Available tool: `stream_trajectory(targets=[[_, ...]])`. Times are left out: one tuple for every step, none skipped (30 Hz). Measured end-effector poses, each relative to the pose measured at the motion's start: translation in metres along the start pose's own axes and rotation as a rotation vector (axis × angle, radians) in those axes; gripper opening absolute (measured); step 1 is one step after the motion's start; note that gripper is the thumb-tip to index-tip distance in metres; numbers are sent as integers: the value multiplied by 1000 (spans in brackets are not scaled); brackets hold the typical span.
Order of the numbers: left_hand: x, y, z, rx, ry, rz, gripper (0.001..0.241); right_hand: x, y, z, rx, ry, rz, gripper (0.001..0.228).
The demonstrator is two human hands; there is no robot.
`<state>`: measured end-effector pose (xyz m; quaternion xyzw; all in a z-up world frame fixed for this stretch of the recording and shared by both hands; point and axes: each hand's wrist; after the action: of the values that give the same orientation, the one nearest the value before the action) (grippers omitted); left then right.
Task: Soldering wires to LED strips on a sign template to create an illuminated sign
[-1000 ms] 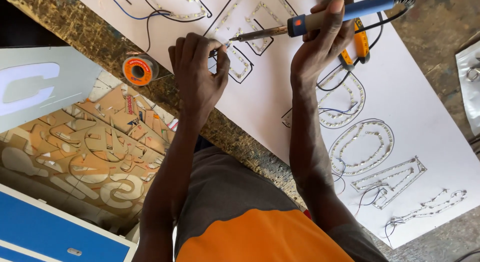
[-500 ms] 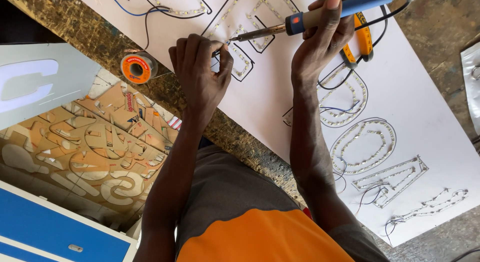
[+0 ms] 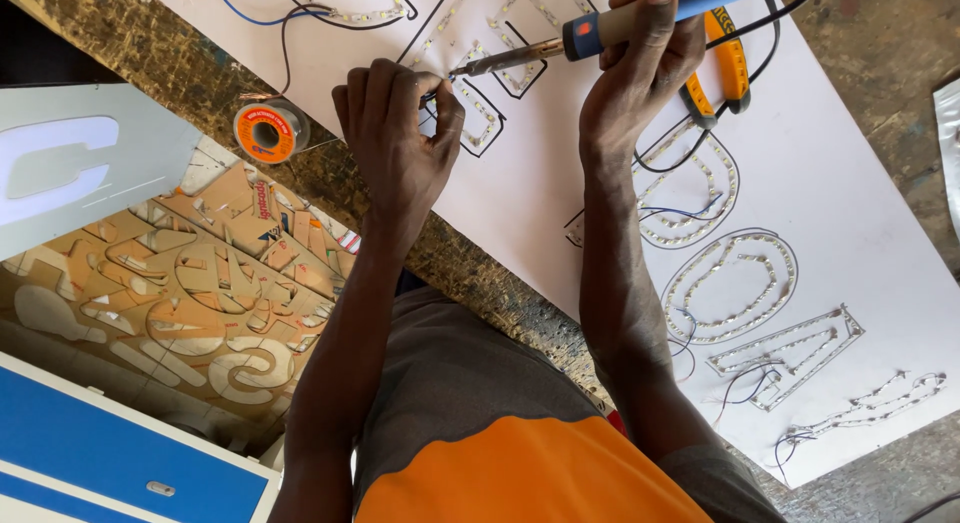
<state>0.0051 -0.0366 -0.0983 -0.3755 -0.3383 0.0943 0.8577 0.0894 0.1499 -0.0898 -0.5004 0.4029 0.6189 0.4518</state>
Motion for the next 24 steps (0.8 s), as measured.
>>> stream_trajectory(targets=[[0, -1, 1, -8, -5, -1, 22, 1, 0, 0, -4, 1, -4, 50], [1, -2, 1, -15, -12, -1, 22, 1, 0, 0, -9, 3, -6, 52], [0, -1, 0, -15, -13, 0, 22, 1, -1, -1, -10, 4, -6, 52], [0, 0, 0, -5, -4, 0, 22, 1, -1, 0, -8, 10, -3, 52], [-1, 0, -1, 5, 5, 0, 22, 1, 0, 0, -7, 16, -1, 52], [-1, 0, -1, 6, 5, 1, 22, 0, 0, 0, -8, 15, 0, 52], [-1, -1, -1, 0, 5, 2, 22, -2, 0, -1, -10, 11, -14, 53], [-1, -1, -1, -5, 5, 3, 22, -3, 1, 0, -12, 6, -27, 53], [0, -1, 0, -4, 6, 3, 22, -2, 1, 0, -12, 5, -27, 53], [1, -2, 1, -5, 5, 5, 22, -1, 1, 0, 1, -1, -15, 53], [1, -2, 1, -6, 4, 6, 22, 0, 1, 0, 14, -7, -4, 54], [1, -2, 0, -5, 3, 7, 22, 0, 0, 1, 13, -7, -4, 54], [0, -1, 0, -8, 0, 3, 22, 1, 0, 2, 17, -18, 15, 52], [0, 0, -1, -10, -3, 1, 22, 1, 0, 2, 21, -29, 35, 51], [-1, 0, -1, -9, -5, 3, 22, 0, 0, 2, 19, -28, 36, 51], [0, 0, -1, -6, -6, 7, 21, -2, 0, 1, 4, -15, 6, 52], [0, 1, -1, -2, -7, 12, 21, -3, 0, 1, -11, -1, -25, 53], [-1, 1, -1, -3, -7, 10, 21, -2, 0, 0, -10, -2, -26, 53], [-1, 2, -1, -1, -4, 8, 21, 0, -1, 0, -16, -18, -19, 51], [-2, 2, -2, 2, 0, 6, 21, 1, 0, 0, -21, -34, -10, 50], [-2, 2, -2, 1, 0, 6, 21, 1, -1, 1, -20, -34, -11, 50], [-1, 2, -2, -4, -7, 3, 21, 0, -1, 1, 9, -16, -12, 50], [-1, 1, -2, -8, -13, 1, 21, 0, -1, 1, 38, 2, -13, 50], [-2, 2, -2, -9, -14, 1, 21, 1, -1, 1, 38, 2, -13, 50]])
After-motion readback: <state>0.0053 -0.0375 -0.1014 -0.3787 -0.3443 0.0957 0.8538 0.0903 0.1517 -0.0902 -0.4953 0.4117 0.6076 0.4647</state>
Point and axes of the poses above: each hand's wrist, its own z-axis towards the middle knuckle, its own y-axis out of the palm, x = y × z
